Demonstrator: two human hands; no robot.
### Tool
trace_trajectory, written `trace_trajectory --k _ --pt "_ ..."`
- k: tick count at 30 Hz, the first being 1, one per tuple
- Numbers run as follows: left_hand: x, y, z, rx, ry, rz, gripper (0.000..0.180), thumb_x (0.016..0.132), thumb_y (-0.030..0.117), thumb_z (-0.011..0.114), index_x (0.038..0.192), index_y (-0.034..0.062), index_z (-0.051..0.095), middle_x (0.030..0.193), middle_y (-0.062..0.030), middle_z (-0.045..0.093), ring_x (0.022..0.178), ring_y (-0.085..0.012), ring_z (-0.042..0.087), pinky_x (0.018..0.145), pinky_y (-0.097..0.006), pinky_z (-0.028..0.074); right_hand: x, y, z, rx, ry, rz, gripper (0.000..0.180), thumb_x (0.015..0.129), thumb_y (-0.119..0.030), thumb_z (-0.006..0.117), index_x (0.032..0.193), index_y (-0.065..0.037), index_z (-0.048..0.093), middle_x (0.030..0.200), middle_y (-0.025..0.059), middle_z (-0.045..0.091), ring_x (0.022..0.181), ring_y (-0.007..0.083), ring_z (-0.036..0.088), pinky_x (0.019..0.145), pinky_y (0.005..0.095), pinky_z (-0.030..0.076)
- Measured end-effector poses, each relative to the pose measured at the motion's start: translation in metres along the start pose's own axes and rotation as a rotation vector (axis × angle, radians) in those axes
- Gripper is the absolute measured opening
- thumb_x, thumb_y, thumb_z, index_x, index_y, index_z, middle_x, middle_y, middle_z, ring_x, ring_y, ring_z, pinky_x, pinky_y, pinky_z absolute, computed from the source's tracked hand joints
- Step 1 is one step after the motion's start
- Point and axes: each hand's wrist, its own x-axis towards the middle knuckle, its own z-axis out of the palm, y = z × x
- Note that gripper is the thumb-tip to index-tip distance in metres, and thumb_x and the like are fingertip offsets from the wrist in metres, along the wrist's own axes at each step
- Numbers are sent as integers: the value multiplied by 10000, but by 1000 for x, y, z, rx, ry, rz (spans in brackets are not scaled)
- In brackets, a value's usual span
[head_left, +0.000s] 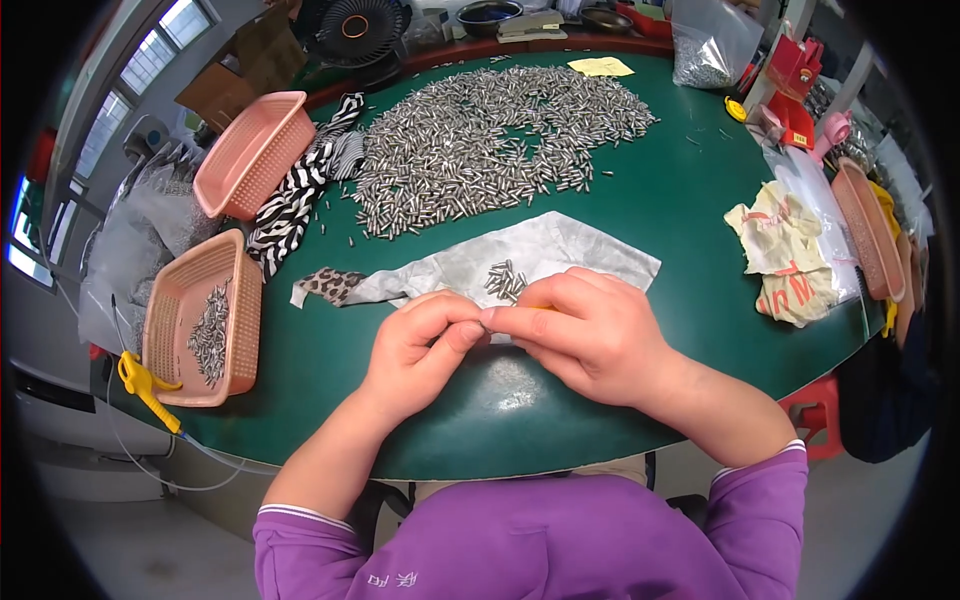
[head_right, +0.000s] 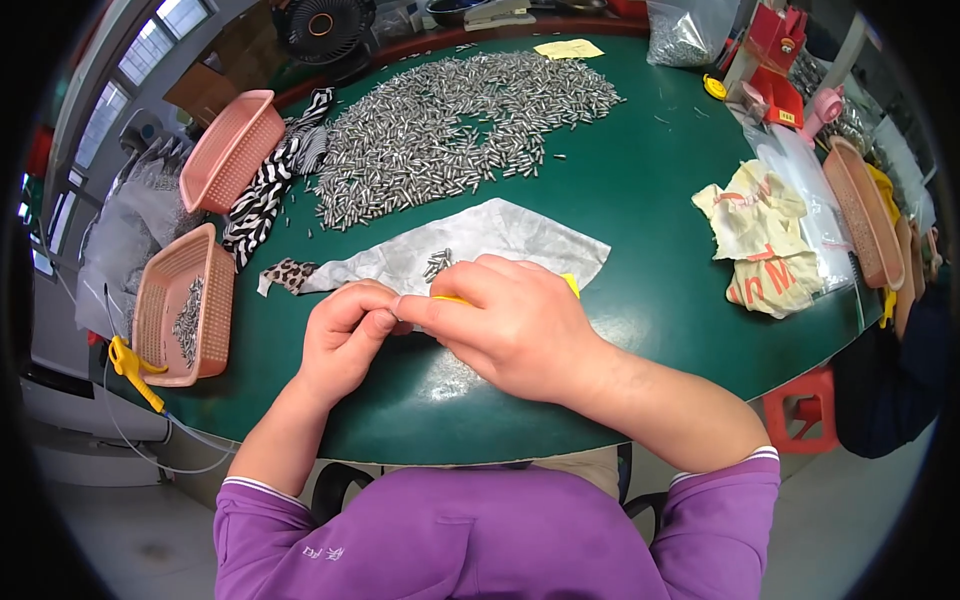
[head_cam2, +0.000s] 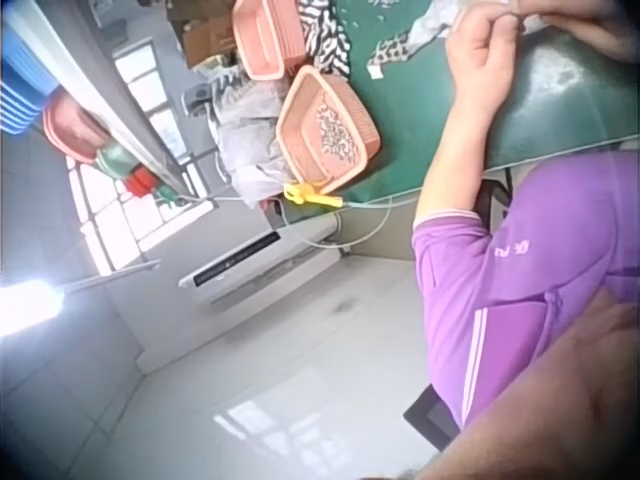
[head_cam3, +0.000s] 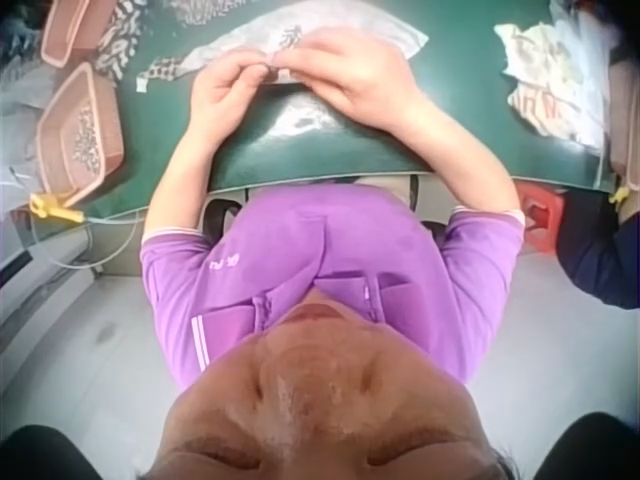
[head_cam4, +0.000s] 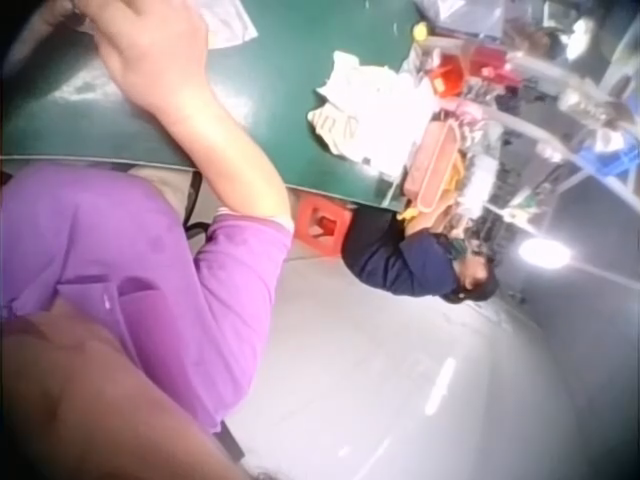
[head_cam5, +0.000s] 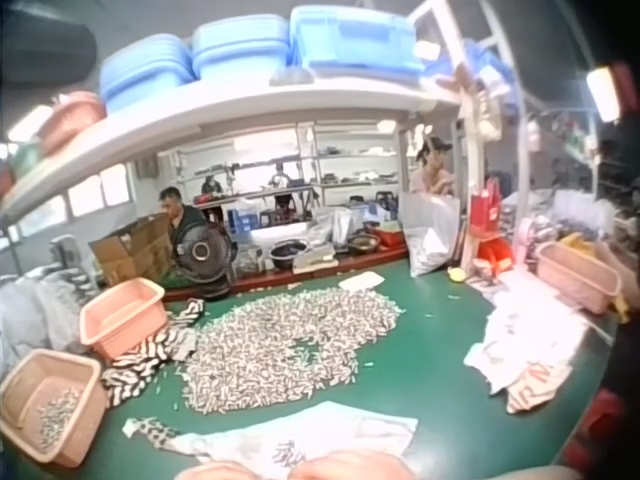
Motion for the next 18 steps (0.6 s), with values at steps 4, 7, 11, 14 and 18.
trace_trajectory --k 4,7,11,14,18 --pt "0 -1 -1 -38 -31 18 70 931 72 598 915 19 640 849 -67 654 777 -174 614 727 -293 496 2 2 -1 -87 47 -13 353 745 -41 709 1085 -138 702 863 34 653 750 209 647 620 324 516" --pt "-1 0 0 -140 1 -22 80 943 74 588 915 22 641 853 -56 650 784 -160 614 729 -288 495 2 1 1 2 73 23 342 752 -36 708 1080 -134 706 865 39 659 757 212 653 631 323 522" --pt "0 -2 2 -140 28 -5 77 944 78 594 921 23 643 859 -50 649 794 -154 615 731 -286 495 0 0 5 81 68 39 264 816 -121 689 1077 -157 681 841 19 622 750 211 633 630 326 515" --pt "0 -3 1 -119 30 8 70 938 79 603 922 24 643 859 -51 650 798 -154 616 734 -286 494 0 0 6 67 71 35 245 823 -126 687 1066 -155 684 838 19 622 749 209 635 625 326 515" --pt "0 -4 1 -111 30 3 65 936 78 606 920 27 642 857 -52 649 795 -157 615 735 -290 493 -1 1 7 61 66 33 238 827 -131 686 1063 -155 683 836 20 621 751 208 637 623 329 516"
